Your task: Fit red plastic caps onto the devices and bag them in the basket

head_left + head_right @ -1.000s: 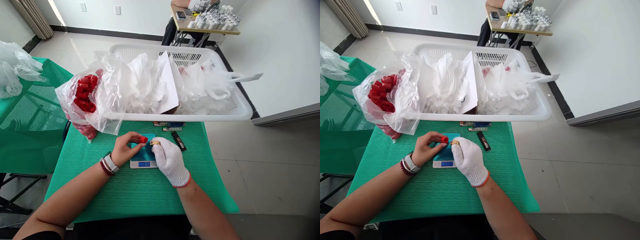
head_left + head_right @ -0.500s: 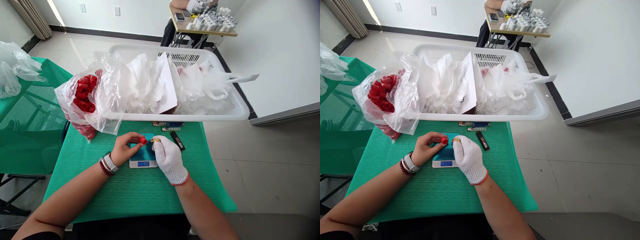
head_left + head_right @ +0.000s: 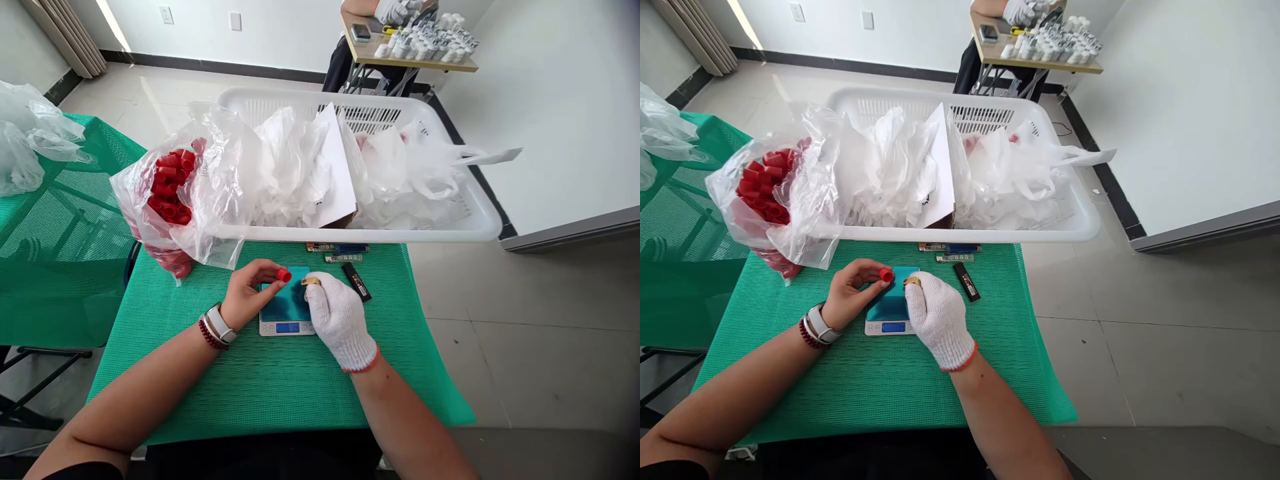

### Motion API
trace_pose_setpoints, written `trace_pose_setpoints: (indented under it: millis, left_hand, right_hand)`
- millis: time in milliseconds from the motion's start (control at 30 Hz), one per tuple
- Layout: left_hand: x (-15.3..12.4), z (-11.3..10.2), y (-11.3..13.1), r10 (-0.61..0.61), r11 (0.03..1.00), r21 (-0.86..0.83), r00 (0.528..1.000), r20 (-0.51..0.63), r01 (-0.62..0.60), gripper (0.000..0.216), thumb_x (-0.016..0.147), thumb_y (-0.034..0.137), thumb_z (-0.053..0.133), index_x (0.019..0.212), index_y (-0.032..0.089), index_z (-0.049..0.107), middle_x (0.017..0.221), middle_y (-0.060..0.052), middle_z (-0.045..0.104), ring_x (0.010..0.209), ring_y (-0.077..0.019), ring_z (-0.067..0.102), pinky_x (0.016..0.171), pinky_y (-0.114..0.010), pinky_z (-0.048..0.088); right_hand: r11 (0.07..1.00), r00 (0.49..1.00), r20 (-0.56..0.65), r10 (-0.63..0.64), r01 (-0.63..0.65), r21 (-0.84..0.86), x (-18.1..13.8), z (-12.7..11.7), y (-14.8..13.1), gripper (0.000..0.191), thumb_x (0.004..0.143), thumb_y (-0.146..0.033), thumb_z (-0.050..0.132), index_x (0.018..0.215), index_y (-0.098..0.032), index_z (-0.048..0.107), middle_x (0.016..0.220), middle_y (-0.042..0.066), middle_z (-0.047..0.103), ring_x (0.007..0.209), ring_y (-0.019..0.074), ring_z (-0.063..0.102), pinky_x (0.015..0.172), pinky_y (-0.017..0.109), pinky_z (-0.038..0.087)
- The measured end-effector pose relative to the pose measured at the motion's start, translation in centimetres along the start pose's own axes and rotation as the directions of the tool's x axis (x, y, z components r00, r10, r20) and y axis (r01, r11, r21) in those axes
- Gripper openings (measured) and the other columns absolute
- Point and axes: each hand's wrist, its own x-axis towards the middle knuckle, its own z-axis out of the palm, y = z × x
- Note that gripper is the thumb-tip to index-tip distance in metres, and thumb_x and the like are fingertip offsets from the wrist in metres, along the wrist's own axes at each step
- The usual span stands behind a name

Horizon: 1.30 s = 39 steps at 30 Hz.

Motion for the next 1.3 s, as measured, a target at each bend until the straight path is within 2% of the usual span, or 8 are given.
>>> trace_pose_setpoints:
  millis: [100,200,367,600,833,1000,1167,1300]
  left_hand:
    - [0.07,-0.06,-0.17,-0.054,0.998,-0.030,0.997,-0.048,0.053,0.027,0.081,0.030,0.078,0.102,0.017,0.065,0.096,-0.007,0.078,0.087,-0.0188,0.077,0.079,-0.030,0.066]
    - [0.11,-0.10,-0.22,-0.035,0.999,0.011,0.999,-0.038,0.035,0.027,0.080,0.029,0.078,0.101,0.017,0.066,0.094,-0.007,0.078,0.083,-0.0182,0.076,0.077,-0.030,0.066]
    - [0.04,-0.11,-0.08,0.046,0.999,0.018,0.998,0.048,-0.047,0.020,0.085,0.027,0.073,0.101,0.017,0.068,0.099,-0.009,0.078,0.089,-0.0187,0.076,0.081,-0.031,0.065]
    - [0.04,-0.10,0.00,0.027,0.998,0.058,1.000,-0.012,-0.027,0.027,0.080,0.032,0.079,0.099,0.017,0.068,0.092,-0.007,0.079,0.081,-0.0184,0.076,0.075,-0.031,0.066]
    - [0.01,-0.19,0.13,0.036,0.995,0.089,0.999,0.022,-0.038,0.027,0.085,0.032,0.073,0.107,0.017,0.073,0.101,-0.009,0.079,0.085,-0.0195,0.077,0.079,-0.031,0.066]
    - [0.08,-0.13,0.20,0.058,0.994,0.090,0.998,-0.020,-0.056,0.027,0.084,0.030,0.075,0.107,0.016,0.073,0.098,-0.009,0.080,0.082,-0.0189,0.078,0.078,-0.030,0.067]
    - [0.03,-0.11,0.32,0.051,0.997,0.058,0.999,-0.002,-0.051,0.024,0.083,0.031,0.076,0.101,0.016,0.071,0.096,-0.010,0.079,0.083,-0.0199,0.078,0.076,-0.031,0.067]
    - [-0.13,-0.13,0.10,0.023,1.000,-0.008,1.000,0.014,-0.022,0.028,0.083,0.029,0.076,0.106,0.016,0.069,0.099,-0.010,0.079,0.088,-0.0211,0.078,0.080,-0.032,0.067]
  right_hand:
    - [0.999,0.999,0.013,-0.053,0.053,0.012,-0.03,0.16,-0.10,0.028,0.101,-0.028,0.042,0.100,-0.015,0.066,0.084,0.005,0.072,0.074,0.0164,0.067,0.068,0.028,0.050]
    - [0.996,0.996,-0.006,-0.084,0.084,0.018,-0.07,0.10,-0.11,0.027,0.101,-0.027,0.042,0.101,-0.015,0.066,0.085,0.005,0.072,0.075,0.0163,0.067,0.068,0.028,0.050]
    - [1.000,1.000,-0.016,-0.004,0.004,-0.005,0.00,-0.20,-0.10,0.031,0.101,-0.030,0.040,0.103,-0.013,0.066,0.085,0.007,0.072,0.075,0.0177,0.067,0.068,0.029,0.051]
    - [0.998,0.998,0.026,-0.064,0.064,0.020,-0.03,-0.16,-0.36,0.029,0.101,-0.029,0.040,0.100,-0.016,0.066,0.086,0.006,0.072,0.076,0.0175,0.067,0.069,0.029,0.051]
    - [1.000,1.000,-0.004,0.013,-0.013,0.024,0.07,-0.35,-0.07,0.030,0.102,-0.030,0.040,0.103,-0.014,0.066,0.085,0.007,0.071,0.075,0.0171,0.067,0.068,0.029,0.051]
    - [0.996,0.996,0.055,-0.066,0.063,0.062,0.06,-0.32,-0.22,0.028,0.101,-0.028,0.041,0.099,-0.016,0.066,0.081,0.004,0.070,0.071,0.0158,0.065,0.066,0.028,0.049]
    - [0.996,0.999,0.031,0.029,-0.031,0.082,0.11,-0.33,-0.08,0.030,0.102,-0.031,0.040,0.103,-0.015,0.066,0.085,0.006,0.072,0.076,0.0168,0.068,0.068,0.029,0.051]
    - [0.997,0.999,0.048,0.013,-0.017,0.075,0.19,-0.37,-0.11,0.031,0.102,-0.031,0.040,0.102,-0.016,0.066,0.084,0.006,0.072,0.076,0.0171,0.068,0.067,0.029,0.052]
